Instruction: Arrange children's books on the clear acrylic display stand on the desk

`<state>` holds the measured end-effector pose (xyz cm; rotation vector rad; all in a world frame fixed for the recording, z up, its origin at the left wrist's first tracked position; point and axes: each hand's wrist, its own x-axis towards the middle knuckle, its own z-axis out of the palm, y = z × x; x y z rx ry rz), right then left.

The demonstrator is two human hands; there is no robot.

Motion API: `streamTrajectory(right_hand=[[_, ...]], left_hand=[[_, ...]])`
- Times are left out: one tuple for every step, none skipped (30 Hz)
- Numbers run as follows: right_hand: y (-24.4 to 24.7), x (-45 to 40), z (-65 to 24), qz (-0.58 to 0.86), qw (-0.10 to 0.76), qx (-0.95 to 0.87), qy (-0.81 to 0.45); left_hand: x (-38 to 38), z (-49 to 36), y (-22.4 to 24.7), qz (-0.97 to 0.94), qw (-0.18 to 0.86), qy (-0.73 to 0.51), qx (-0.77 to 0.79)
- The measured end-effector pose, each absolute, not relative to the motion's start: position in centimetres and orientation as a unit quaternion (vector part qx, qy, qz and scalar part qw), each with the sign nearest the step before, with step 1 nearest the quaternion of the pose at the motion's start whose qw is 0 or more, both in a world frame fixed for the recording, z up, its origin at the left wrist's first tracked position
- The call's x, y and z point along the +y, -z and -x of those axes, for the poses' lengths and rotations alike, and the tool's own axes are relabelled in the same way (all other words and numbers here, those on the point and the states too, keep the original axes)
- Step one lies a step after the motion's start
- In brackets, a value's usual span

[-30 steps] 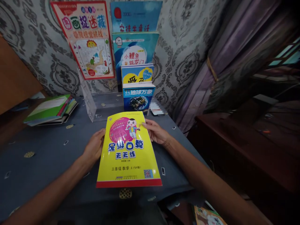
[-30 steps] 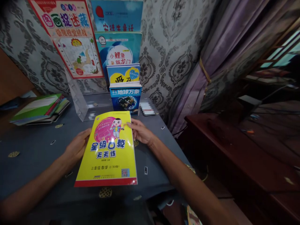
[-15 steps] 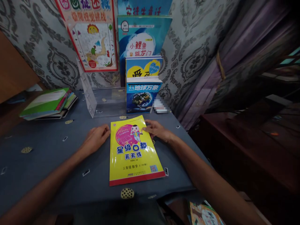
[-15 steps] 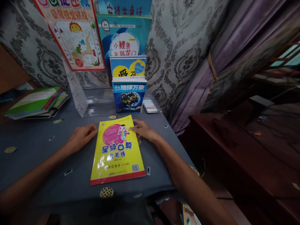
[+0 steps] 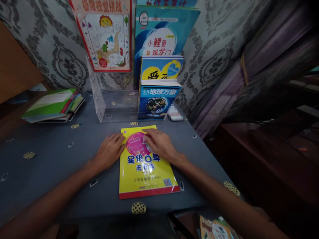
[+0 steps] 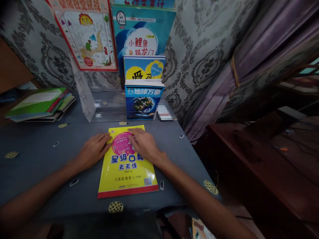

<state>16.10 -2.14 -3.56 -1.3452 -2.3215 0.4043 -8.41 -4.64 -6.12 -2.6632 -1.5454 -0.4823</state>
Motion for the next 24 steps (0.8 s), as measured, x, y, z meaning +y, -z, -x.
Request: streamTrajectory(right_hand=[[3.7, -2.3, -14.8, 0.426, 0.220, -0.861, -0.170], [3.9, -2.3, -13.6, 0.372, 0.214, -0.881, -0.197], [4.2, -2.2, -12.4, 0.334, 0.205, -0.894, -0.219], [4.5, -1.9, -11.3, 0.314, 0.196, -0.899, -0.234], [4.7, -1.6, -10.5, 0.307, 0.182, -0.901, -0.245], [4.9, -1.3, -9.9, 0.306, 0.172, -0.902, -0.252], [5.1, -1.0, -9.5, 0.307, 0.164, -0.901, -0.258], [5.2, -0.7, -9.4, 0.308, 0.159, -0.900, -0.263], [5.2, -0.4, -9.5, 0.309, 0.157, -0.899, -0.267], [5.3, -0.2, -9.7, 0.312, 0.155, -0.898, -0.270], [5.3, -0.1, -10.1, 0.317, 0.152, -0.896, -0.271], [5.3, 0.0, -10.6, 0.326, 0.149, -0.894, -0.269], [5.4, 0.1, -11.2, 0.336, 0.146, -0.892, -0.266], [5.6, 0.2, -11.9, 0.345, 0.145, -0.889, -0.264], [5.8, 0.3, -12.6, 0.351, 0.147, -0.887, -0.261], [6.0, 0.4, -13.4, 0.357, 0.151, -0.884, -0.260], [6.3, 0.6, -14.2, 0.363, 0.157, -0.881, -0.258], [6.6, 0.7, -15.1, 0.370, 0.164, -0.878, -0.256], [6.9, 0.9, -16.0, 0.379, 0.171, -0.873, -0.254], [7.1, 1.1, -16.9, 0.388, 0.178, -0.869, -0.251], [7.3, 1.3, -17.7, 0.397, 0.185, -0.864, -0.248], [7.5, 1.5, -18.5, 0.404, 0.194, -0.860, -0.246], [7.6, 1.6, -19.2, 0.408, 0.202, -0.856, -0.245], [7.7, 1.7, -19.8, 0.408, 0.210, -0.854, -0.246]], left_hand=[[-4.6, 8.5, 6.1, 0.855, 0.009, 0.158, -0.494], [-4.6, 8.5, 6.1, 0.855, 0.003, 0.159, -0.493], [-4.6, 8.6, 6.1, 0.855, -0.003, 0.160, -0.493], [-4.6, 8.7, 6.1, 0.855, -0.009, 0.159, -0.493], [-4.6, 8.7, 6.1, 0.855, -0.014, 0.158, -0.493], [-4.6, 8.8, 6.1, 0.855, -0.018, 0.158, -0.494], [-4.6, 8.9, 6.2, 0.855, -0.020, 0.160, -0.493], [-4.6, 9.0, 6.2, 0.855, -0.022, 0.165, -0.492], [-4.5, 9.0, 6.2, 0.855, -0.022, 0.171, -0.489], [-4.5, 9.0, 6.2, 0.856, -0.023, 0.177, -0.485], [-4.5, 9.1, 6.3, 0.856, -0.025, 0.181, -0.483], [-4.4, 9.1, 6.3, 0.856, -0.026, 0.183, -0.484], [-4.4, 9.1, 6.2, 0.855, -0.029, 0.183, -0.485], [-4.4, 9.1, 6.2, 0.853, -0.032, 0.183, -0.488], [-4.4, 9.1, 6.2, 0.851, -0.035, 0.181, -0.492], [-4.4, 9.1, 6.2, 0.849, -0.039, 0.180, -0.495], [-4.4, 9.1, 6.2, 0.848, -0.042, 0.178, -0.497], [-4.4, 9.1, 6.2, 0.847, -0.044, 0.177, -0.500], [-4.4, 9.2, 6.3, 0.846, -0.044, 0.176, -0.502], [-4.4, 9.2, 6.4, 0.845, -0.044, 0.176, -0.504], [-4.4, 9.2, 6.4, 0.844, -0.043, 0.177, -0.505], [-4.4, 9.2, 6.4, 0.843, -0.041, 0.179, -0.505], [-4.4, 9.2, 6.4, 0.844, -0.038, 0.180, -0.505], [-4.4, 9.2, 6.2, 0.845, -0.033, 0.178, -0.502]])
